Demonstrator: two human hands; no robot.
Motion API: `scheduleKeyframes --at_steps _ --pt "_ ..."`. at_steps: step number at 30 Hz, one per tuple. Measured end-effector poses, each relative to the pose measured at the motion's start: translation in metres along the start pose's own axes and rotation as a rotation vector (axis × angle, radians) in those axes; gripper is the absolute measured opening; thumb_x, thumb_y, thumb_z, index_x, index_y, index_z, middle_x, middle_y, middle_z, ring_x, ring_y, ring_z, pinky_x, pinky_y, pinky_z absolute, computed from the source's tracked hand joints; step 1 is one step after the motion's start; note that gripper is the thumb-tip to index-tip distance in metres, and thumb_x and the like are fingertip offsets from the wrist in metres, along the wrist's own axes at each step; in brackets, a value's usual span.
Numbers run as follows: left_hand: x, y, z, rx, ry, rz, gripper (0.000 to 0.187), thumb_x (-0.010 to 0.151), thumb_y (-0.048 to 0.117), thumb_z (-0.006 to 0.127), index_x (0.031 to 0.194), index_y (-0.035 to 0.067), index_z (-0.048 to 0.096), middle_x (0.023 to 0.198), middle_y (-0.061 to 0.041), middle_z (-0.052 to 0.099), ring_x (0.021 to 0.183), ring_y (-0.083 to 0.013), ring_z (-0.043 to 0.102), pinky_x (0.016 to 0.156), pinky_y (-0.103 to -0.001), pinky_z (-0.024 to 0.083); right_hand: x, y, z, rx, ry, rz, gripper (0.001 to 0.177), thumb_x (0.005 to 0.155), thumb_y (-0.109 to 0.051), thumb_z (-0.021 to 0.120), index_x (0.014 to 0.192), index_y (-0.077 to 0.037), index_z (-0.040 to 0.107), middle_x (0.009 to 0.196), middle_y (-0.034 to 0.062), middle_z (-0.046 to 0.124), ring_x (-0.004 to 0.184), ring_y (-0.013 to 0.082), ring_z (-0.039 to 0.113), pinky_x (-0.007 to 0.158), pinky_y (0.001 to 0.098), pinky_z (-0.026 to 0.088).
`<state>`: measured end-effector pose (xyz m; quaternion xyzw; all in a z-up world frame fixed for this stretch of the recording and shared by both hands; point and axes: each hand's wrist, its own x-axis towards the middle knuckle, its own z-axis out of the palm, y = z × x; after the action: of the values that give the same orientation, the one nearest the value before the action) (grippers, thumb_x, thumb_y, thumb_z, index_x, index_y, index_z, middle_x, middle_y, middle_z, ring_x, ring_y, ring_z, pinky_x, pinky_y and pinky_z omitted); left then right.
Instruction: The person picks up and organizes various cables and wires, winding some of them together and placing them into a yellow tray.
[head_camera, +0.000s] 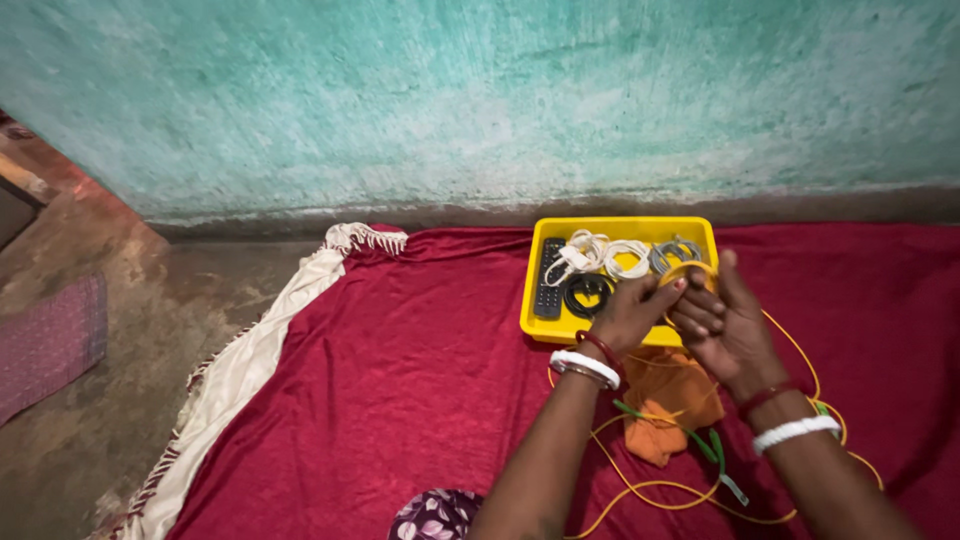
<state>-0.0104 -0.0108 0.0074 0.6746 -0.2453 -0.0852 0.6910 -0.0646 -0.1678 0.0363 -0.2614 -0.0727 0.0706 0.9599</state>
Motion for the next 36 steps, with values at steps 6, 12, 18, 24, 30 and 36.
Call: scheduleKeyframes --at_steps 6,12,18,24,30,36 --pt "-0.001 -0.018 -0.011 0.145 0.058 0.004 0.038 0.103 0.033 0.064 0.089 -0.002 0.065 0.074 -0.004 0.061 0.069 -0.0080 0.053 0.061 -0.031 0.046 0.005 0.010 0.001 -0.125 -0.004 0.113 0.031 0.111 -0.034 0.056 0.091 -0.010 0.056 0.060 -0.0100 0.037 0.048 0.0016 0.034 0.047 0.0200 0.033" --pt "-0.006 -0.037 -0.003 0.351 0.301 0.038 0.026 0.098 0.023 0.063 0.098 -0.003 0.068 0.085 -0.022 0.070 0.076 -0.0291 0.067 0.067 -0.041 0.052 -0.003 0.008 0.020 -0.503 0.053 0.179 0.026 0.102 -0.028 0.058 0.097 -0.003 0.063 0.068 -0.0037 0.054 0.061 0.0097 0.052 0.063 0.0277 0.046" --pt "0.000 -0.040 0.006 0.348 0.428 0.065 0.027 0.098 0.024 0.062 0.102 -0.002 0.066 0.093 -0.024 0.071 0.086 -0.0386 0.072 0.075 -0.044 0.054 0.009 0.003 0.000 -0.782 0.216 0.040 0.020 0.102 -0.023 0.063 0.104 -0.003 0.064 0.081 0.0037 0.067 0.072 0.0134 0.066 0.070 0.0275 0.056" --pt "-0.018 -0.005 0.010 0.276 0.270 0.046 0.030 0.100 0.027 0.060 0.103 -0.002 0.067 0.089 -0.018 0.075 0.079 -0.0262 0.075 0.070 -0.038 0.057 -0.007 -0.004 -0.013 -1.152 0.183 -0.231 0.020 0.100 -0.020 0.066 0.110 -0.003 0.066 0.086 0.0018 0.068 0.072 0.0102 0.064 0.063 0.0266 0.051" --pt "-0.025 0.020 0.019 0.179 0.273 -0.053 0.025 0.101 0.021 0.063 0.101 -0.004 0.067 0.085 -0.016 0.076 0.074 -0.0198 0.076 0.065 -0.033 0.057 -0.023 -0.007 -0.005 -1.469 0.164 -0.510 0.025 0.098 -0.022 0.069 0.110 -0.001 0.070 0.095 0.0092 0.065 0.076 0.0195 0.066 0.064 0.0322 0.053" --pt "-0.013 0.005 0.024 -0.129 0.416 -0.092 0.025 0.099 0.014 0.067 0.112 -0.004 0.055 0.090 -0.014 0.072 0.072 -0.0185 0.075 0.060 -0.030 0.058 -0.014 0.006 0.034 -1.670 0.333 -0.592 0.026 0.096 -0.020 0.066 0.111 0.000 0.069 0.091 0.0220 0.069 0.082 0.0394 0.068 0.067 0.0428 0.052"
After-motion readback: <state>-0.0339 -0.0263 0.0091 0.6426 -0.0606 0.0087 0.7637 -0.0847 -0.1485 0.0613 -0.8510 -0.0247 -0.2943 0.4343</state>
